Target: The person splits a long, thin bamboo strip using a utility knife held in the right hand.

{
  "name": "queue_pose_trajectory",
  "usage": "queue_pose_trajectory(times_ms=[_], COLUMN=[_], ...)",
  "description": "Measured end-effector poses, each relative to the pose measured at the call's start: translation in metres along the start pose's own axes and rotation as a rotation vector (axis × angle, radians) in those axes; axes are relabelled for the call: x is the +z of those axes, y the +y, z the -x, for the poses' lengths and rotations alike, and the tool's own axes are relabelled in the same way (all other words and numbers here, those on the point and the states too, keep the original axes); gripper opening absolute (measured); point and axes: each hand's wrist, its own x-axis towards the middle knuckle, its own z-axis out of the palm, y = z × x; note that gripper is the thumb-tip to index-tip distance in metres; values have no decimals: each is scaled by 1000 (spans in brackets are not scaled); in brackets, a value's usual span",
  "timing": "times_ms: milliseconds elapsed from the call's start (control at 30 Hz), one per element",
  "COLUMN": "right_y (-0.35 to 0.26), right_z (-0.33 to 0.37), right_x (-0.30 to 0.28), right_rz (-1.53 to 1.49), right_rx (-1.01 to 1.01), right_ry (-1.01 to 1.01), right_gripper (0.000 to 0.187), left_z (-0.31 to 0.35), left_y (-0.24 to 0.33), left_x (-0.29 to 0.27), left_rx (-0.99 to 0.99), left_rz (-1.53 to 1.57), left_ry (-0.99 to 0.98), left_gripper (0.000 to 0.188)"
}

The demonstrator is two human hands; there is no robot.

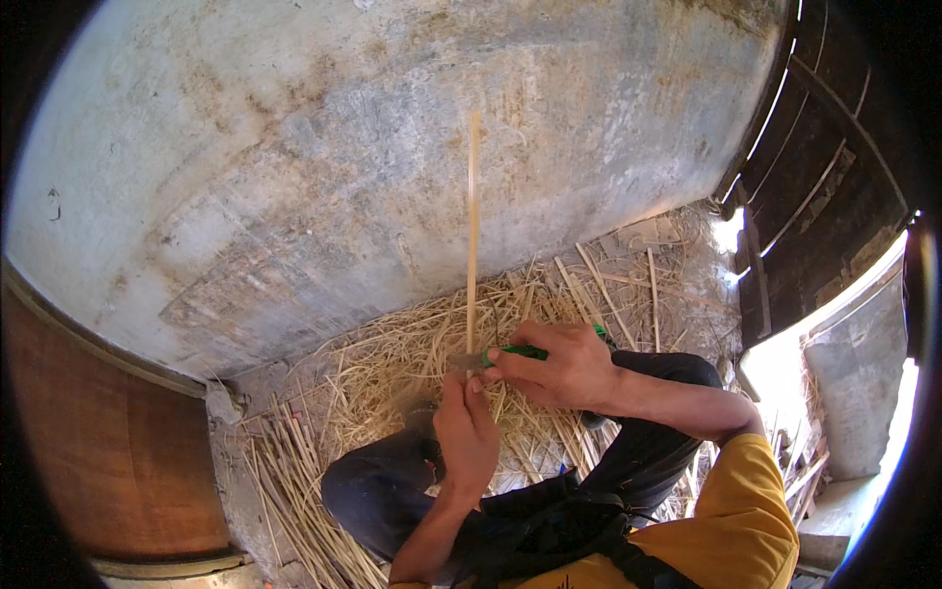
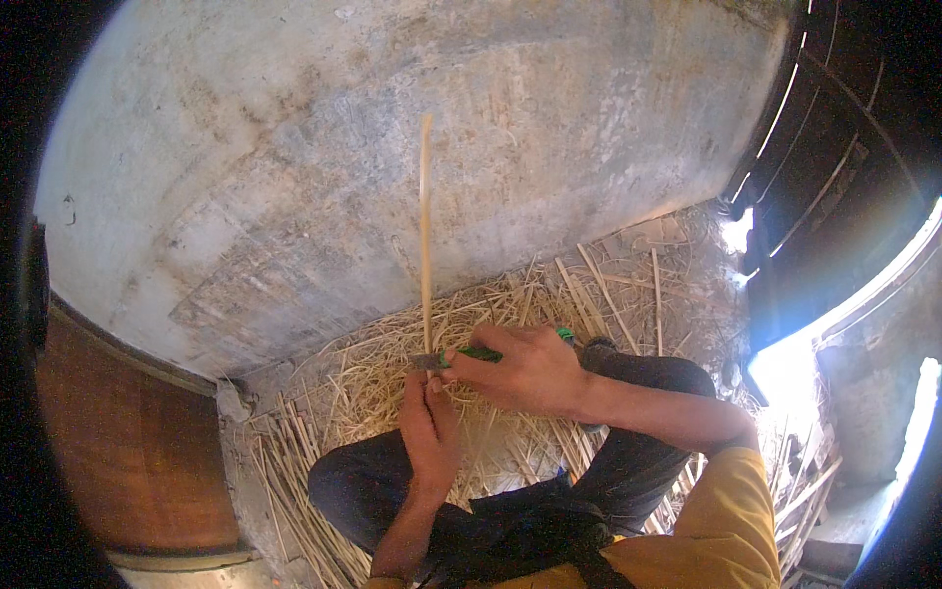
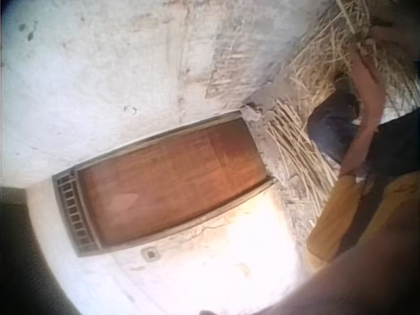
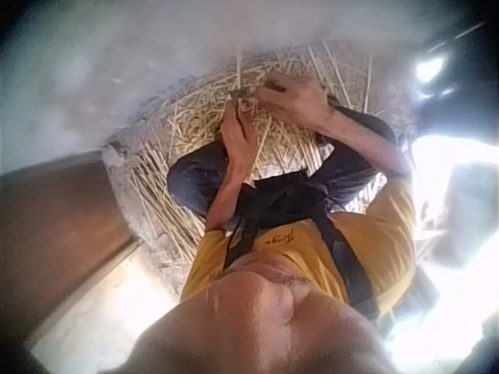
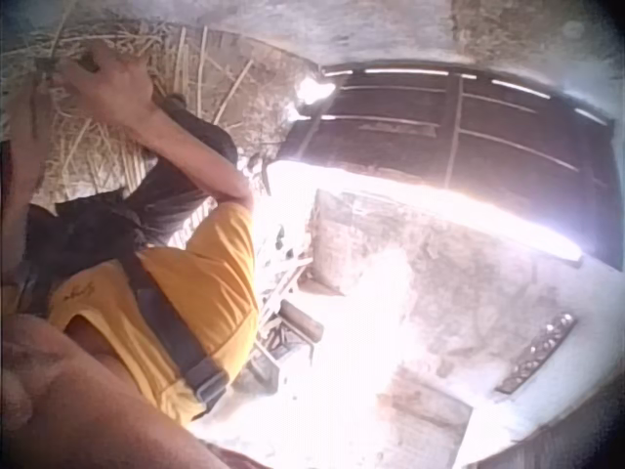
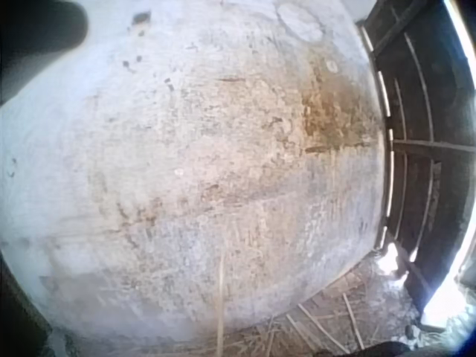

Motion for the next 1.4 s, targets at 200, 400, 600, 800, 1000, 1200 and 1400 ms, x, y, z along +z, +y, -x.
queue_pose_trajectory(times_ms=[200, 400, 600, 800, 1000, 1200, 1400], right_y=[6, 21, 23, 11, 0, -4, 14], right_z=[-5, -17, -3, -1, 7, 5, -9], right_x=[-8, -16, -8, -7, 2, 1, -10], right_rz=[43, 42, 13, -2, -5, 18, 52], right_rx=[50, 184, 114, 89, 25, 64, 127], right_ry=[-18, 119, 30, -49, -95, -69, 9], right_gripper=[23, 15, 23, 23, 27, 27, 19], left_z=[6, 9, 7, 7, 5, 4, 9], left_y=[-10, -13, -9, -9, -3, -4, -9], left_x=[2, 7, 6, 6, 3, 6, 6], left_rx=[49, 13, -9, 34, -9, 77, -6], left_rz=[-43, -24, -32, -34, -23, 1, -64], left_ry=[22, 0, -47, -15, -20, 40, -14], left_gripper=[14, 16, 15, 20, 17, 14, 10])
